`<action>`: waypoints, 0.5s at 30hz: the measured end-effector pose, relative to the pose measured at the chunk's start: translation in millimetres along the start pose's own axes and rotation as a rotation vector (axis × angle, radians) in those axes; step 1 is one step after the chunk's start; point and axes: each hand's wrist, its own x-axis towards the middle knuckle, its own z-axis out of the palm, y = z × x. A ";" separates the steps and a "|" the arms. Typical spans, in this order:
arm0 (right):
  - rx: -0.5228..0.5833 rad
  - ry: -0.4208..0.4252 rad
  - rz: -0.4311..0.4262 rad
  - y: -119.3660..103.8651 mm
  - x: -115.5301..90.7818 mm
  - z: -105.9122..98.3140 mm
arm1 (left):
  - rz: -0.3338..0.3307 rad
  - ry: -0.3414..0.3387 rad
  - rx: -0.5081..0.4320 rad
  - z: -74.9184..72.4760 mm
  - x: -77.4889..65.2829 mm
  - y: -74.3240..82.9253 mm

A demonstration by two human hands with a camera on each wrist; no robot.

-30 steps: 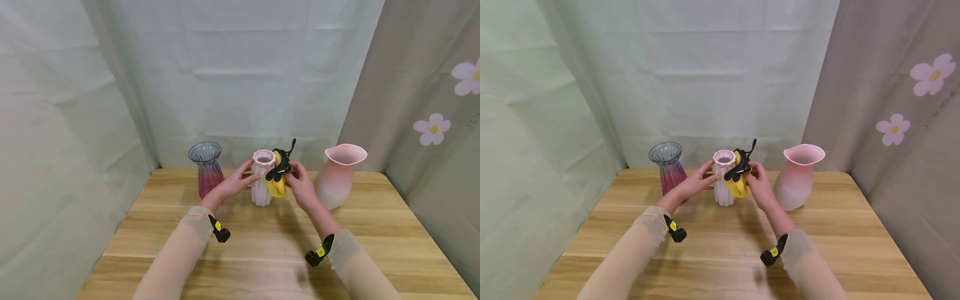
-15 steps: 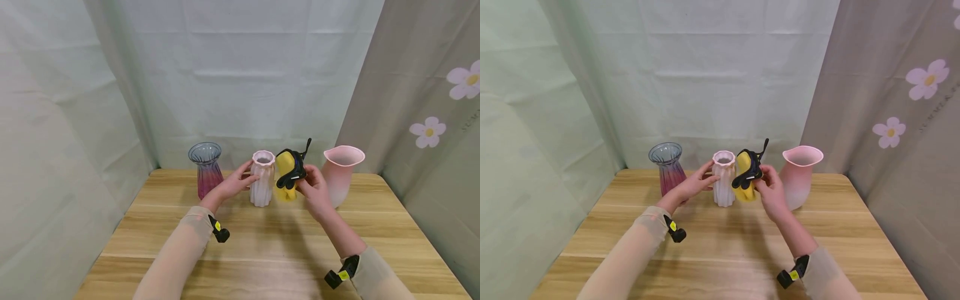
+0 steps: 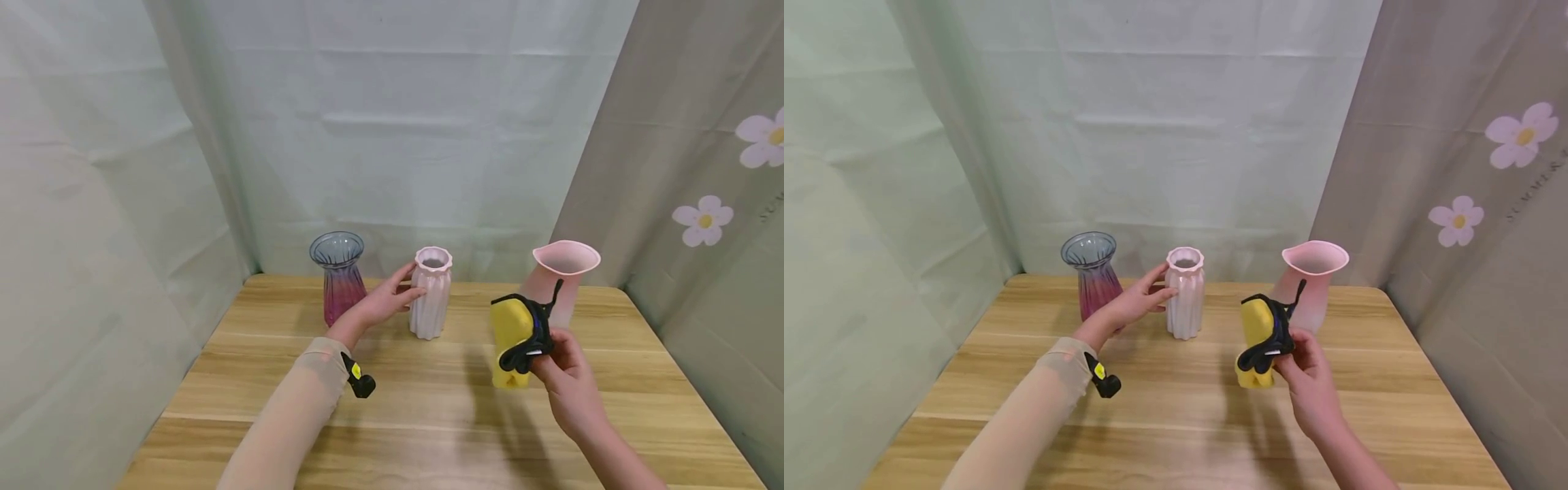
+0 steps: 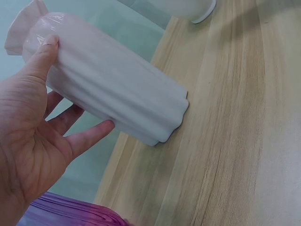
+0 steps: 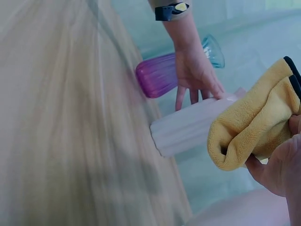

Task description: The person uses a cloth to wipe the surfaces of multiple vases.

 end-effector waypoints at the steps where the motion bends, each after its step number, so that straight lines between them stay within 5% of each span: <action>1: 0.008 0.005 -0.001 -1.2 -3.8 -2.2 | -0.002 0.000 0.003 0.2 0.2 0.0; 9: 0.082 0.051 -0.051 -7.2 -11.0 -12.0 | 0.022 0.041 0.073 -1.3 -3.0 5.4; 15: 0.156 0.093 -0.083 -18.6 -8.9 -24.3 | 0.147 0.256 0.092 -0.6 -15.9 19.0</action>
